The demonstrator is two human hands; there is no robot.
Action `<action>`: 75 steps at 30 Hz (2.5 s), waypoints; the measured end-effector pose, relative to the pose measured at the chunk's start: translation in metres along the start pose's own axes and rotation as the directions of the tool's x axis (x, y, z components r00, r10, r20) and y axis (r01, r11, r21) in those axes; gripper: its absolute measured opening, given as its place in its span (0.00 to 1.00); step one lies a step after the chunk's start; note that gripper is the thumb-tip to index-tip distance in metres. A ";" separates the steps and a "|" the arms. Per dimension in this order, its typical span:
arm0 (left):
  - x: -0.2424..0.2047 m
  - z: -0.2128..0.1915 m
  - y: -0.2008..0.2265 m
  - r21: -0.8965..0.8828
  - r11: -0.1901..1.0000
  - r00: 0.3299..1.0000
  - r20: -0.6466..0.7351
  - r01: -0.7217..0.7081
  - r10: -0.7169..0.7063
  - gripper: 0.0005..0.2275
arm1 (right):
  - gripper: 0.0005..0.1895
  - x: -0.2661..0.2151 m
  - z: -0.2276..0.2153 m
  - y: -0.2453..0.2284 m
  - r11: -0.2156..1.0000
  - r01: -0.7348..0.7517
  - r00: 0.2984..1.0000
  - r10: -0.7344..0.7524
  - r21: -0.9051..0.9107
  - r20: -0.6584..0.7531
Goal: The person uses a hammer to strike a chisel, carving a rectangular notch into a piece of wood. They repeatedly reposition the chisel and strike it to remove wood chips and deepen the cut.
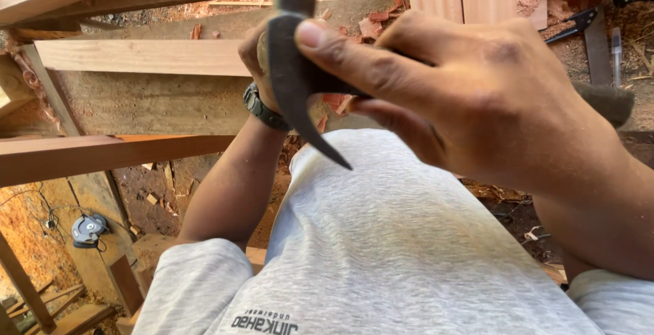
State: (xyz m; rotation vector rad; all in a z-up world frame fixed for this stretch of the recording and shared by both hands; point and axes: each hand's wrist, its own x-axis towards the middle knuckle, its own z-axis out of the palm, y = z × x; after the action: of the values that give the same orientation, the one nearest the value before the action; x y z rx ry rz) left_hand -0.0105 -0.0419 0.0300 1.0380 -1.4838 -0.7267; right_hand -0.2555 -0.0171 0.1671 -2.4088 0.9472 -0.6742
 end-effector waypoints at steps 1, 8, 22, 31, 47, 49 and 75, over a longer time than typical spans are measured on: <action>-0.002 0.000 -0.002 0.075 0.997 1.000 0.000 -0.002 0.002 0.09 | 0.27 0.003 0.001 -0.001 0.999 0.018 0.999 -0.017 -0.050 0.031; -0.035 0.006 -0.049 0.325 0.892 0.930 -0.078 -0.316 0.358 0.19 | 0.34 0.022 0.031 0.009 0.966 0.065 0.960 0.008 -0.251 0.280; -0.017 -0.016 -0.062 -0.615 0.166 0.580 0.571 0.771 -0.581 0.25 | 0.32 0.022 0.021 0.007 0.971 0.037 0.977 0.014 -0.236 0.211; -0.059 -0.004 -0.100 -0.205 0.949 0.967 -0.035 0.239 -0.251 0.26 | 0.29 0.015 0.046 0.015 0.994 0.023 0.998 -0.017 -0.108 0.057; -0.045 0.011 -0.095 0.442 0.834 0.913 -0.074 -0.331 0.401 0.06 | 0.32 0.027 0.036 0.010 0.972 -0.001 0.962 0.065 -0.235 0.267; -0.048 0.011 -0.094 0.495 0.814 0.924 -0.056 -0.304 0.379 0.06 | 0.31 0.023 0.026 0.007 0.982 0.026 0.987 0.004 -0.186 0.162; 0.023 -0.018 -0.010 -0.657 0.753 0.978 -0.132 0.033 -0.158 0.02 | 0.29 -0.044 0.039 0.020 0.964 -0.103 0.984 0.135 0.247 -0.118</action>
State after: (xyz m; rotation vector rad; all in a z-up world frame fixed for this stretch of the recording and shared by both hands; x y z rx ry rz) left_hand 0.0098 -0.0652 0.0341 0.6098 -0.8994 -1.0965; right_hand -0.2703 0.0109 0.1135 -2.0992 0.9936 -0.8611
